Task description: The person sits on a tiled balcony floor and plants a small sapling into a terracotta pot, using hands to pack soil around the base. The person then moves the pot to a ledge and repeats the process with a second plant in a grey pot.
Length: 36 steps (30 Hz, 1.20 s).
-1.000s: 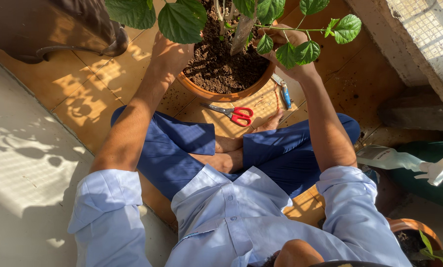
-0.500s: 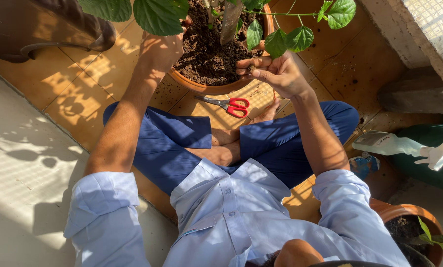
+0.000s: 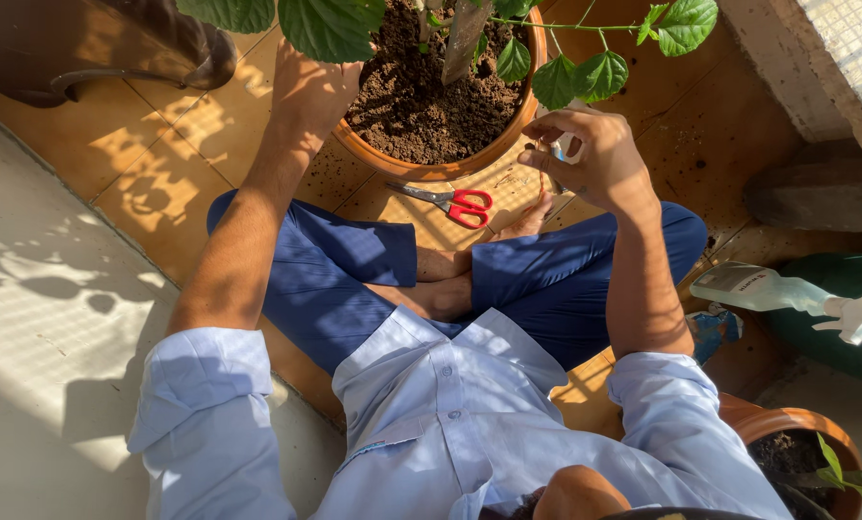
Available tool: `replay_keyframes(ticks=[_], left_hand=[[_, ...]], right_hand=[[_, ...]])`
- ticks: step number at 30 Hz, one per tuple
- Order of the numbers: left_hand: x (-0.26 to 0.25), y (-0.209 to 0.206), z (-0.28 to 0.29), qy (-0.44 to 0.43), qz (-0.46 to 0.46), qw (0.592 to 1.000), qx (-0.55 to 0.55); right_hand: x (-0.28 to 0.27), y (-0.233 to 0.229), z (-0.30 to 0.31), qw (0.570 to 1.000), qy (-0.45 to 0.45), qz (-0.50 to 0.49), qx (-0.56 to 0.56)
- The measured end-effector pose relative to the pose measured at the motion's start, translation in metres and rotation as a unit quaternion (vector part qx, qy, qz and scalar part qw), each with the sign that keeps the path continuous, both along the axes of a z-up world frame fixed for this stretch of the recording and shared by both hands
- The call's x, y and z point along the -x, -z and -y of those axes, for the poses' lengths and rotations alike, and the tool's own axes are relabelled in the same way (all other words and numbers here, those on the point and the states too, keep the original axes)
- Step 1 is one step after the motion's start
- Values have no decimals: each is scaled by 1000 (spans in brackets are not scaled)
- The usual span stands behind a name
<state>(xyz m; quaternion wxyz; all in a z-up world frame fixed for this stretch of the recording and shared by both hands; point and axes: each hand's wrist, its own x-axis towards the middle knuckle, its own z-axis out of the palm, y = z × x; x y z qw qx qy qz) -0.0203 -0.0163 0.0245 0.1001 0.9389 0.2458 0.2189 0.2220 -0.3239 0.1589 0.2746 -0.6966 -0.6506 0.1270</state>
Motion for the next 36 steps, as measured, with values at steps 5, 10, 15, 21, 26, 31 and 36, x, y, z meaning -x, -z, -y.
replay_keyframes(ticks=[5,10,15,21,26,31,36], left_hand=[[-5,-16,16,6,-20,997,75],[-2,-30,24,-15,-60,997,52],[14,-42,26,-31,32,999,8],[17,-50,23,-40,13,997,71],[13,-42,23,-50,-21,994,95],[16,-26,23,-27,44,997,63],[17,-26,21,-13,48,997,63]], right_hand=[[-11,39,-31,992,87,45,-73],[-17,69,-76,982,2,141,-128],[-32,88,-86,987,-16,114,-112],[-59,95,-79,976,-73,102,-177],[-56,76,-78,959,-89,141,-230],[-55,79,-74,982,-39,121,-137],[-48,91,-72,961,-44,166,-215]])
